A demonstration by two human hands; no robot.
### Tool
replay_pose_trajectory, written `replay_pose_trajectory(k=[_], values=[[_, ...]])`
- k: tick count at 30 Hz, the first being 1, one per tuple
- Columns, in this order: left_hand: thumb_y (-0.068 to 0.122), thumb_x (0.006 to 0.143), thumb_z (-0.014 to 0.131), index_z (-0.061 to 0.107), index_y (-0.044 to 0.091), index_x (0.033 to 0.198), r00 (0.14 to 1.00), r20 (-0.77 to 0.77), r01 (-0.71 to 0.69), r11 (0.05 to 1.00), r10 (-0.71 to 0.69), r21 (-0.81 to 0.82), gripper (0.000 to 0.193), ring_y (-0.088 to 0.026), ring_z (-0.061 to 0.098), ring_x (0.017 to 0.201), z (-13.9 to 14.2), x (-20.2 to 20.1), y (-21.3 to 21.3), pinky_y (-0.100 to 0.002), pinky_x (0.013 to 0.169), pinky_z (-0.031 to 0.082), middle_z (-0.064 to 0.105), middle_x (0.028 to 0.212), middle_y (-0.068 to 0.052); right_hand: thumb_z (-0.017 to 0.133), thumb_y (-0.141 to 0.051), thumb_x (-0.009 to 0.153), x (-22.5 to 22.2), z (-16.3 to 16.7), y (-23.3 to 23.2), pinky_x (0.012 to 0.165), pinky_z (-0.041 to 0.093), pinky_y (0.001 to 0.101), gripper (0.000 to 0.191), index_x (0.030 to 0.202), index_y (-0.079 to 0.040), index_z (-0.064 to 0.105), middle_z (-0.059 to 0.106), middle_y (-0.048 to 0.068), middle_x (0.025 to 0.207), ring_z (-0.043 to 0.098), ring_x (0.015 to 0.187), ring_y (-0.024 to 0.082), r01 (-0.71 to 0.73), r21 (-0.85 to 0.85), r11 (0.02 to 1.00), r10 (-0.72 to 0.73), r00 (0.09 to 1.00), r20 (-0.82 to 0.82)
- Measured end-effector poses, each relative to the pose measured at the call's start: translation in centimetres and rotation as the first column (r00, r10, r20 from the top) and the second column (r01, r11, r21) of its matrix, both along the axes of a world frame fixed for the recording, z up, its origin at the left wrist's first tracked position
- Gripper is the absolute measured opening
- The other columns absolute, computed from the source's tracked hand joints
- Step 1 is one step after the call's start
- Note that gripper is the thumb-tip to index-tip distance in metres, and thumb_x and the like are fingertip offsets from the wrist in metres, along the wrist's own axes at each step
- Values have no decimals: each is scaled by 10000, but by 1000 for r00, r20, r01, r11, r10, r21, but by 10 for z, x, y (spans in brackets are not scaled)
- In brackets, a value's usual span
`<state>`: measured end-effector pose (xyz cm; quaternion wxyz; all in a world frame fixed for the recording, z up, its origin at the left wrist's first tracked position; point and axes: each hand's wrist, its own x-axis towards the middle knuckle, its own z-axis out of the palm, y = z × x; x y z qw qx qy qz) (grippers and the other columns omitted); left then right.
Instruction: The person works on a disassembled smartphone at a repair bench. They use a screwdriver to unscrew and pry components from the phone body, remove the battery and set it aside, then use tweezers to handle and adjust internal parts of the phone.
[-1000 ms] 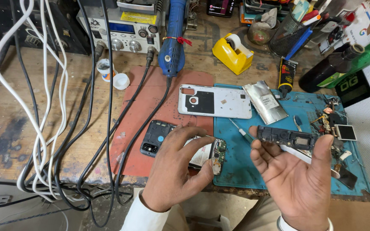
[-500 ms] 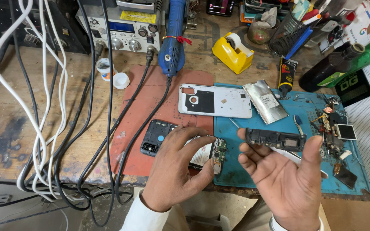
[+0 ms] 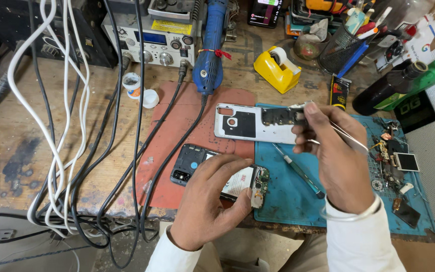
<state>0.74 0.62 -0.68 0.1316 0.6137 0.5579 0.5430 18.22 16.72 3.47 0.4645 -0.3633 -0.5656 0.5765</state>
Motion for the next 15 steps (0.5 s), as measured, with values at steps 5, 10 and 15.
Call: replay_pose_trajectory(k=[5, 10, 15], values=[[201, 861, 731, 679, 48, 1263, 1000, 21, 6, 1000, -6, 8, 434, -339, 671, 1157, -1, 1, 0, -416, 991, 528, 685, 1254, -147, 672, -265, 1003, -39, -2, 30, 540, 500, 258, 283, 1042, 13, 710, 683, 62, 756, 612, 624, 114, -102, 223, 969, 12, 928, 372], [204, 857, 735, 684, 51, 1260, 1000, 14, -13, 1000, 13, 8, 435, -337, 670, 1145, -2, 1, -1, -413, 978, 529, 685, 1250, -151, 658, -267, 980, -74, -7, 64, 556, 550, 304, 268, 1070, -25, 731, 717, 76, 772, 697, 643, 157, -369, 364, 855, 74, 782, 619], [194, 849, 737, 691, 51, 1255, 1000, 14, -17, 1000, 17, 7, 433, -335, 672, 1148, -1, 1, -1, -414, 980, 528, 693, 1246, -147, 674, -277, 1003, -99, -7, 67, 723, 534, 436, 258, 1054, -38, 755, 741, 151, 906, 701, 816, 343, -575, 603, 553, 14, 730, 683]])
